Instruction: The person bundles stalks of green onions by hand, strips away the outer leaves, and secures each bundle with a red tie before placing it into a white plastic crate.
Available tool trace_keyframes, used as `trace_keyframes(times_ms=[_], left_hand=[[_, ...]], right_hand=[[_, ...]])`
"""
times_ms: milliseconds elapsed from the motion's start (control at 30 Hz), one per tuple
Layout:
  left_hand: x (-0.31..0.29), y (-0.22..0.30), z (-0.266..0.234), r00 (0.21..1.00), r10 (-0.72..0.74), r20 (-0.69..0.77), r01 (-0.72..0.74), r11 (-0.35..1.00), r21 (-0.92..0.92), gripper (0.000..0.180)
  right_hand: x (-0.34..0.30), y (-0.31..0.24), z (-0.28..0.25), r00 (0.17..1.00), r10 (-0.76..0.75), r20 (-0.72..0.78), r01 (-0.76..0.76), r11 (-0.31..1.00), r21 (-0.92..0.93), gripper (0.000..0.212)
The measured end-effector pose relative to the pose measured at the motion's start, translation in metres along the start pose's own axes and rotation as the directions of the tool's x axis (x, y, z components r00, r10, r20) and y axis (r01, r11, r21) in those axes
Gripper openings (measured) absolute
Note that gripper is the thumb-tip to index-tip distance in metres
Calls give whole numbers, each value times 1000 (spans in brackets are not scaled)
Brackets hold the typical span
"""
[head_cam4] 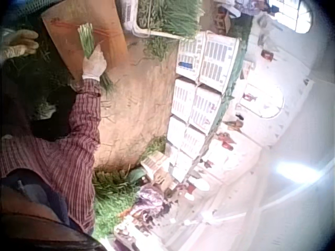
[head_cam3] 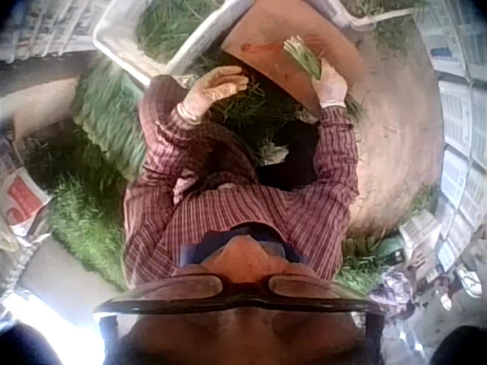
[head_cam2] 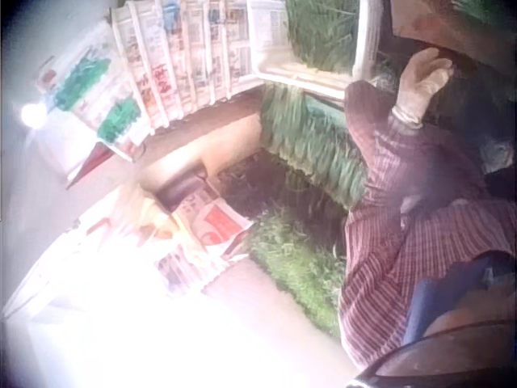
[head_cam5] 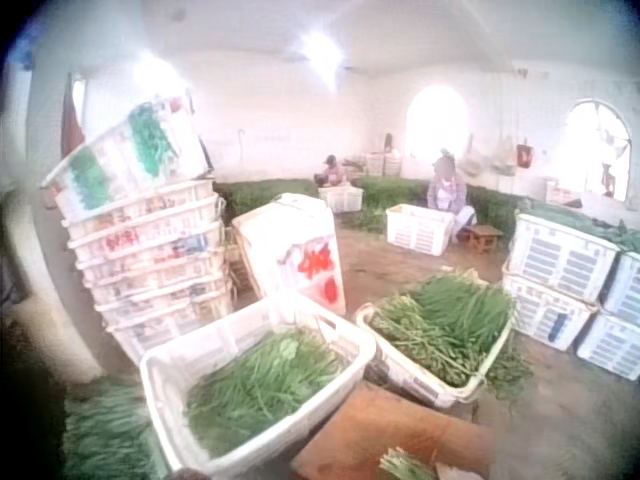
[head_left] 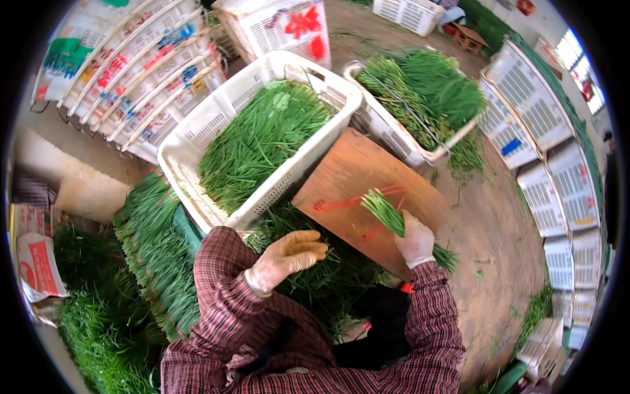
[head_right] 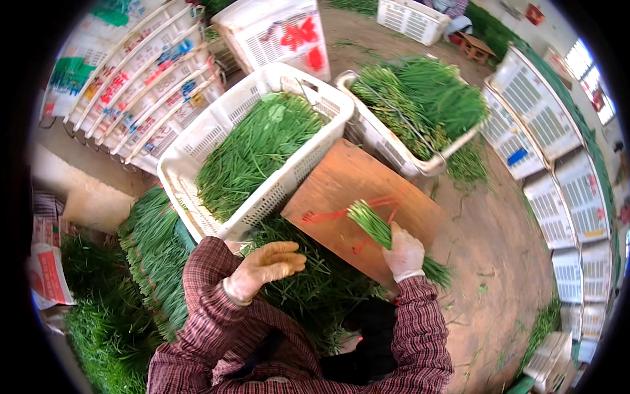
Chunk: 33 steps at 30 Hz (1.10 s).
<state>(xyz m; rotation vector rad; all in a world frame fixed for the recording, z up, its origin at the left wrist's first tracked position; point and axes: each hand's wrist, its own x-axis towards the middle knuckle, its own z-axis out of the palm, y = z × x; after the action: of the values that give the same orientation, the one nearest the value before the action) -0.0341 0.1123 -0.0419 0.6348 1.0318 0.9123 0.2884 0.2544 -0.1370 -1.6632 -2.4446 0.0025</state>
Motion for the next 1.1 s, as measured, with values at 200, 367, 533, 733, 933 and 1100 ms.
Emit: trace_keyframes(times_ms=[200, 367, 533, 733, 933, 1100], left_hand=[[-39, 80, -76, 995, 75, 60, -92, 922, 377, 65], [11, 79, -230, 862, 163, -480, 152, 821, 550, 78], [71, 43, -305, 817, 17, -577, 467, 568, 678, 92], [121, 45, -345, 743, -71, -665, 604, 498, 622, 101], [79, 56, -360, 592, 506, -628, 32, 763, 645, 66], [77, 29, -371, 657, 330, -677, 242, 759, 604, 74]], right_hand=[[-6, 7, 26, 952, 106, 286, -115, 993, 12, 103], [6, -4, 13, 913, 65, 403, -90, 995, 45, 114], [22, -10, -2, 867, 91, 490, -100, 995, -6, 123], [82, -68, -37, 943, -154, 295, 105, 979, 175, 99], [188, -193, -36, 808, -550, 210, 471, 818, 331, 75], [244, -298, 44, 653, -712, 260, 689, 700, 188, 72]])
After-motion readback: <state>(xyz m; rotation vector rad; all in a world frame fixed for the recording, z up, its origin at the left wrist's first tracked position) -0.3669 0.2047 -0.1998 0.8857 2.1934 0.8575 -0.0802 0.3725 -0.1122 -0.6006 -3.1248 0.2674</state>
